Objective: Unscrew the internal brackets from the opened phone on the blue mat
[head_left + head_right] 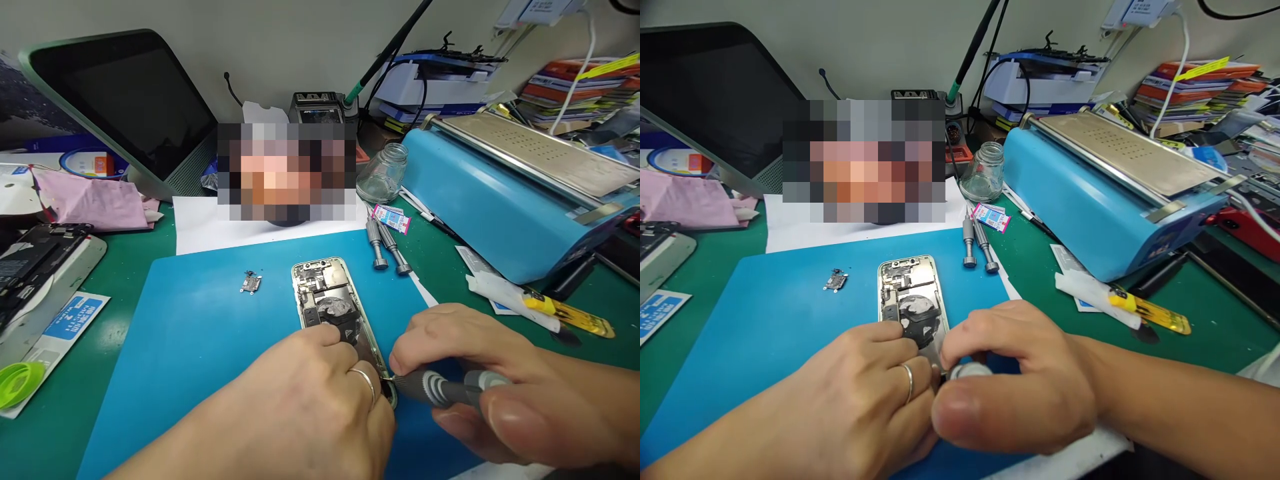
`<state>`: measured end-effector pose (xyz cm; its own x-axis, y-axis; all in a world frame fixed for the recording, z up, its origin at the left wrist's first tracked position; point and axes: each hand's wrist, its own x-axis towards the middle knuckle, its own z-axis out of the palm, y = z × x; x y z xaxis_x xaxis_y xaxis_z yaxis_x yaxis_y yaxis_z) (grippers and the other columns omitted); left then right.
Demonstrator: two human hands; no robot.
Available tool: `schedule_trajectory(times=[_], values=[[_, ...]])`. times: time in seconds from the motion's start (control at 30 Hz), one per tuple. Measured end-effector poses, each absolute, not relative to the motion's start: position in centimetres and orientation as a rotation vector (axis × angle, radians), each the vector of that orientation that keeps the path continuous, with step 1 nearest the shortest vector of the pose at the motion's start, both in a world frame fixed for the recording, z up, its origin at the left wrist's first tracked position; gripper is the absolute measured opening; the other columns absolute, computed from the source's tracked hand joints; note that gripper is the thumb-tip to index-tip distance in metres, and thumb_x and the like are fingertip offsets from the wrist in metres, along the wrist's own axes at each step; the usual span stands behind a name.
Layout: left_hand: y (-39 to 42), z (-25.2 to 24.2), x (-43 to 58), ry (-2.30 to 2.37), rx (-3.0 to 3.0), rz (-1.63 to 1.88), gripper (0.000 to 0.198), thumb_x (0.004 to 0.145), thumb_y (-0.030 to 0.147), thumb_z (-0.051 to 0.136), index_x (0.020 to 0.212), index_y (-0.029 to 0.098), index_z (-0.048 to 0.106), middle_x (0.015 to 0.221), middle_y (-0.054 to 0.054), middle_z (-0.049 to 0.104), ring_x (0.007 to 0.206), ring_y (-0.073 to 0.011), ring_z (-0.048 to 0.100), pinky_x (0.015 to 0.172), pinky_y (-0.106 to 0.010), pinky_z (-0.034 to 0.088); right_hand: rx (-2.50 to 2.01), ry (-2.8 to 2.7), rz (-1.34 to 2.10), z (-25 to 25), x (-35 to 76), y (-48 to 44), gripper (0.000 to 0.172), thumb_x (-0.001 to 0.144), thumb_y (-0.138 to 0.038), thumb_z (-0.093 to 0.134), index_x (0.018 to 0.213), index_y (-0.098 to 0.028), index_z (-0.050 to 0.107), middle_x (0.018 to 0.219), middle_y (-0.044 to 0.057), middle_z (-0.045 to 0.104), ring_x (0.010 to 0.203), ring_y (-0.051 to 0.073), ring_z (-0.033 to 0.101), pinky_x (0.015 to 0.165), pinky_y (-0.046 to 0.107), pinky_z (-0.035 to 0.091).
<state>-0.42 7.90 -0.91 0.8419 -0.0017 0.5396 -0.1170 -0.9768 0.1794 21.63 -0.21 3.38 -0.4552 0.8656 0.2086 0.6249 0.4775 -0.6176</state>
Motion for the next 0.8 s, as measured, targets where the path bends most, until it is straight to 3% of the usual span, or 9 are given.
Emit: schedule_trajectory(times=[0.1, 0.33, 0.57, 0.8], values=[[7.8, -0.9, -0.5, -0.073, 2.822, 0.821, 0.028, 0.092, 0.014, 0.068, 0.068, 0.018, 0.054, 0.063, 0.002, 0.05, 0.057, -0.0162, 0.038, 0.053, -0.037, 0.023, -1.118, -2.224, 0.502, 2.4, 21.6, -0.1, 0.008, 0.099, -0.025, 0.059, 0.107, -0.024, 0.061, 0.082, 0.002, 0.074, 0.064, 0.013, 0.069, 0.061, 0.022, 0.055], [8.3, -0.9, -0.5, -0.035, 2.828, 0.846, 0.03, 0.092, 0.012, 0.065, 0.064, 0.018, 0.057, 0.06, 0.0, 0.053, 0.053, -0.0173, 0.041, 0.051, -0.037, 0.025, -1.1, -2.175, 0.457, 1.2, 21.9, 0.1, 0.014, 0.1, -0.021, 0.058, 0.113, -0.02, 0.06, 0.091, 0.006, 0.075, 0.078, 0.014, 0.071, 0.065, 0.023, 0.058], [9.0, -0.8, -0.2, 0.035, 2.866, 0.896, 0.036, 0.098, 0.011, 0.06, 0.063, 0.017, 0.062, 0.06, -0.001, 0.059, 0.051, -0.0189, 0.048, 0.05, -0.038, 0.031, -1.172, -2.157, 0.4, 1.7, 21.5, 0.9, 0.018, 0.097, -0.013, 0.056, 0.114, -0.019, 0.061, 0.091, 0.006, 0.074, 0.09, 0.016, 0.074, 0.082, 0.026, 0.061], [9.5, -0.6, -0.1, 0.089, 2.941, 0.848, 0.034, 0.1, 0.013, 0.059, 0.066, 0.016, 0.065, 0.061, -0.001, 0.06, 0.051, -0.0209, 0.052, 0.049, -0.039, 0.032, -1.1, -2.104, 0.316, 0.9, 21.6, 0.5, 0.057, 0.092, -0.004, 0.062, 0.141, -0.032, 0.053, 0.107, 0.003, 0.074, 0.092, 0.014, 0.073, 0.077, 0.021, 0.06]])
